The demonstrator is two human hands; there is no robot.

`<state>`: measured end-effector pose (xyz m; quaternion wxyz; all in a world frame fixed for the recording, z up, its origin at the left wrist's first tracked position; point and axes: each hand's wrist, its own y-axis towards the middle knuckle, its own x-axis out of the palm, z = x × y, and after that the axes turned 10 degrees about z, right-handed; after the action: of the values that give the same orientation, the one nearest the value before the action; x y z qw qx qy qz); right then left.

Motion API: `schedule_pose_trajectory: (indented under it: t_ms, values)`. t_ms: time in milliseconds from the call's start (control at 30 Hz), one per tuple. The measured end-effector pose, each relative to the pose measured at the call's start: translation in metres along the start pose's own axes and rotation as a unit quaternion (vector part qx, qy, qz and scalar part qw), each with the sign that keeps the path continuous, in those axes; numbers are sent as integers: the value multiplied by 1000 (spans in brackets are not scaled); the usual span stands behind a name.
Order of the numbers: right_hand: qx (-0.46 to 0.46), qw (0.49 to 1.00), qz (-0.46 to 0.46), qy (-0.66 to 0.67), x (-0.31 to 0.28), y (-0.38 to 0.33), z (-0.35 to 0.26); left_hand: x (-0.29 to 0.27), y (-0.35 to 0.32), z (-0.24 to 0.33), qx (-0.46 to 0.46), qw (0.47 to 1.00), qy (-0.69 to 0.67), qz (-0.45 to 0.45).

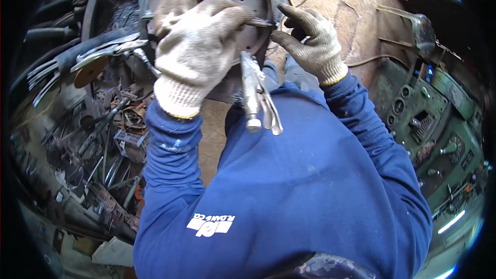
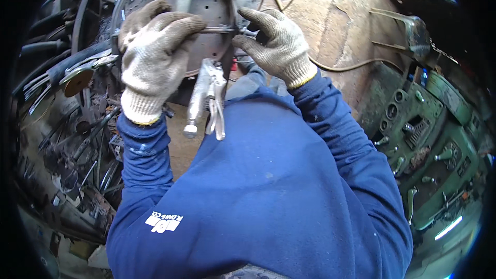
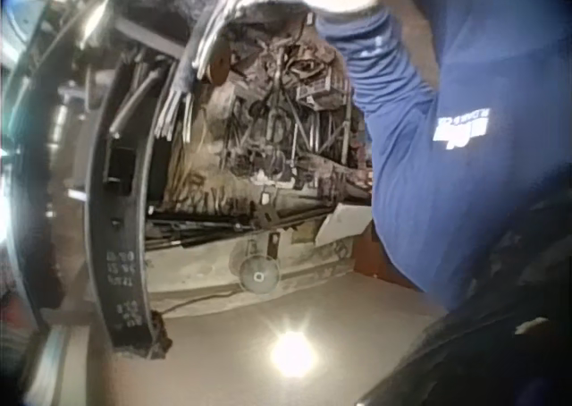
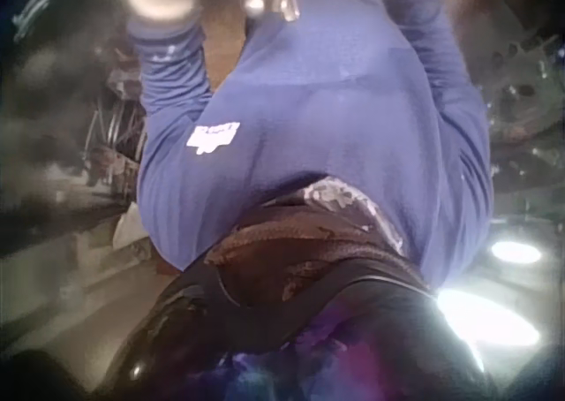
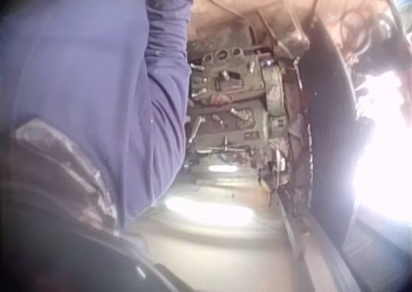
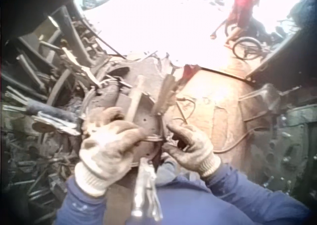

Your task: The person uses an angle grinder to cut and smooth metal parts, then uses a welding tool to join pieces of a metal frame held together by clamps.

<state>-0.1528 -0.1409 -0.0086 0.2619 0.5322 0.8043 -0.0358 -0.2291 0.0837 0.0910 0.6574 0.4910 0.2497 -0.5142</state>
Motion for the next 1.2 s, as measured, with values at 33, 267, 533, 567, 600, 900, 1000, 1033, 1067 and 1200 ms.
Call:
schedule_pose_trajectory:
  t_ms: [33,267,533,567,600,900,1000,1033,1067,1200]
  values:
    - [23,1000,-11,10,-4,-2,3,2,-2,-2,-23,999,-16,-18]
    - [56,997,29,37,-16,-15,24,0,4,1,-5,999,20,-43]
    - [-65,997,-15,-25,-2,8,0,-2,1,2,-15,999,28,-42]
    - [-97,995,5,-39,3,9,2,-1,2,3,-4,999,27,-32]
    - [-100,993,2,-55,7,10,-1,-3,2,2,4,999,31,-22]
    - [-139,983,-30,-116,2,19,-26,-4,-1,4,-20,999,27,-39]
    - [-142,982,-31,-119,3,20,-29,-2,-3,1,-17,999,25,-19]
    - [-132,984,-34,-114,4,19,-29,2,-5,0,-20,999,23,-9]
    - [-135,983,-38,-121,3,20,-30,3,-6,0,-22,1000,21,1]
    - [-141,979,-43,-137,3,21,-30,2,-7,3,-63,997,4,-47]
